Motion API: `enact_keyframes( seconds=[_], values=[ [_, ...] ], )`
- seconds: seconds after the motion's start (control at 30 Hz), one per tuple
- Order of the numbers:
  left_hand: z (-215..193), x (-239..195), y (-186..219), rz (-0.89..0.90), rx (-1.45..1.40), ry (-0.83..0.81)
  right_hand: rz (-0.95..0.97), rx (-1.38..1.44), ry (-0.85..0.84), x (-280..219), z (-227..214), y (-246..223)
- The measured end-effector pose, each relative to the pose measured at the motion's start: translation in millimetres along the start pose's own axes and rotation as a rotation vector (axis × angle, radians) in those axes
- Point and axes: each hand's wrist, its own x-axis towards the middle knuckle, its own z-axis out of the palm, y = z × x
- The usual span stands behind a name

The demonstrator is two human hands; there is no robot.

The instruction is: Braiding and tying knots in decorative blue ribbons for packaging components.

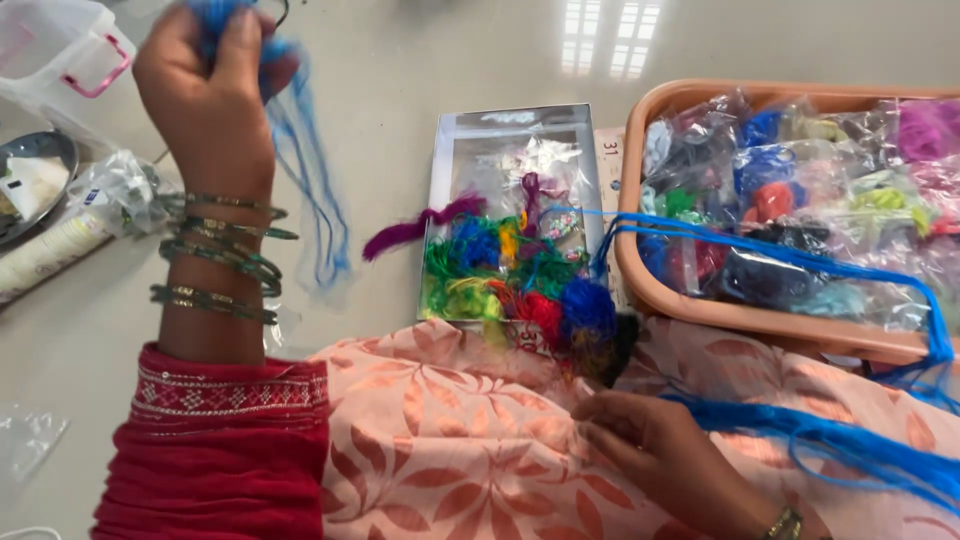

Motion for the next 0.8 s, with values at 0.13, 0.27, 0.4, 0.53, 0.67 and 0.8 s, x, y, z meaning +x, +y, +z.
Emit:
enact_keyframes(
  seconds=[0.13,0.27,0.4,0.53,0.67,0.8],
  values=[
    [-36,-51,-58,-0.224,0.384,-0.005,0.102,-0.011,0.025,6,1,13],
    [-72,-131,-121,-0.866,0.902,-0.508,0.139,-0.021,0.016,9,1,20],
    [-107,-188,-171,-0.684,1.159,-0.523,0.093,-0.15,-0.09,11,2,21],
    [-74,-144,-101,-1.057,1.174,-0.53,0.055,-0.109,-0.094,13,4,25],
    [-53,-129,-60,-0.909,1.437,-0.4,0.132,-0.072,-0.092,13,7,20],
    [-39,-116,-11,-0.795,1.244,-0.216,0.053,-0.143,-0.046,12,9,16]
  ],
)
